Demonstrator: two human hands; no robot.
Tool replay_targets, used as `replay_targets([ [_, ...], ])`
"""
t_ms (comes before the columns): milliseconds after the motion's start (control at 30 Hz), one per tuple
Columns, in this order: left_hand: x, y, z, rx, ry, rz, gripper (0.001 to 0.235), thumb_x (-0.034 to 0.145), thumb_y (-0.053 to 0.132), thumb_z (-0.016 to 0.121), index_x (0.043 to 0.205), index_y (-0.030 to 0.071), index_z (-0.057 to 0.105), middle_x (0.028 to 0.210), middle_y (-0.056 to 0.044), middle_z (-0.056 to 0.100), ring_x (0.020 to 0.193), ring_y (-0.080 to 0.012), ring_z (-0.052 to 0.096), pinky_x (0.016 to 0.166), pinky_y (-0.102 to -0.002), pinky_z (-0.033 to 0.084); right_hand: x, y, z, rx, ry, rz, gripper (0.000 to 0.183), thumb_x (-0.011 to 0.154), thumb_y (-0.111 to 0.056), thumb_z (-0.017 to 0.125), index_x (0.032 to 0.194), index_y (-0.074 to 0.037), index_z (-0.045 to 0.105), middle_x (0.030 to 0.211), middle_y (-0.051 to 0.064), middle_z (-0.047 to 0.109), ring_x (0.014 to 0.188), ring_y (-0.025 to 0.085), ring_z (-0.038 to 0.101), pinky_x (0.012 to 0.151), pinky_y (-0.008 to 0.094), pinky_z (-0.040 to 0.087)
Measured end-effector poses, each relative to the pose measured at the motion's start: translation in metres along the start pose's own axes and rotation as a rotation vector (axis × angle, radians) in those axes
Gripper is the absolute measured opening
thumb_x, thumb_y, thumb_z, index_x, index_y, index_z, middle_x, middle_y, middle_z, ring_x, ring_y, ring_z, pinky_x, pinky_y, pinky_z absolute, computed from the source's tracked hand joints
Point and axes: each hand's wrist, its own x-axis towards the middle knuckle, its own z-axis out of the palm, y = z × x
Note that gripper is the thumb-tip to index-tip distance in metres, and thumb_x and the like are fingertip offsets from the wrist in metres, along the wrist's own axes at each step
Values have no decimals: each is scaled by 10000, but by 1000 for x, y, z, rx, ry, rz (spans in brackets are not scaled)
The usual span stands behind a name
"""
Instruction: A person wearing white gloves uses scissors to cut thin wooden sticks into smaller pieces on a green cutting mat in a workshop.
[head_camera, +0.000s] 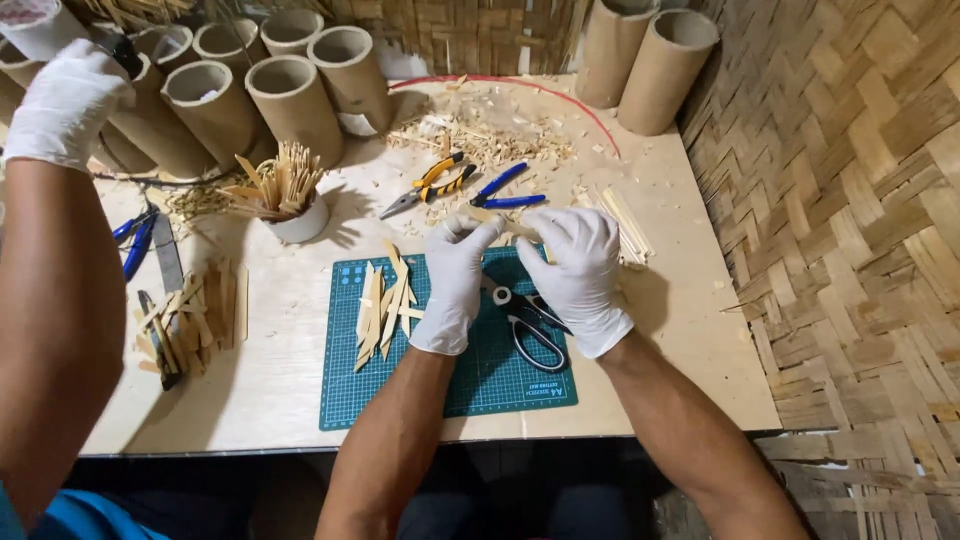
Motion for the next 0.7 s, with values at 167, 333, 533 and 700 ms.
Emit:
replay_targets([
  [167,13,-29,-5,-5,-3,-79,255,738,186,890,757,60,668,650,-23,578,641,-102,523,270,-263,451,2,-8,-6,58,-2,42,317,756,-156,892,1050,-193,779,993,-14,662,961,217,624,888,404,475],
  [333,-8,-9,8,47,-15,-8,208,721,171,892,709,113,692,645,-6,614,690,-60,504,497,-216,396,-5,-3,2,74,17,43,291,740,-103,869,1005,-196,791,931,-14,659,898,218,631,860,406,487],
  [533,-15,-4,10,36,-2,-40,196,719,146,879,726,97,689,659,16,604,717,-52,501,580,-217,360,-4,-5,2,77,29,60,249,726,-89,855,946,-186,791,887,-23,661,877,204,639,882,406,471],
  [700,-24,5,15,37,0,-60,177,723,166,883,730,119,713,654,9,641,697,-54,511,612,-239,358,-3,-7,0,86,51,65,225,725,-85,850,911,-198,793,850,-35,653,857,199,633,889,409,454],
])
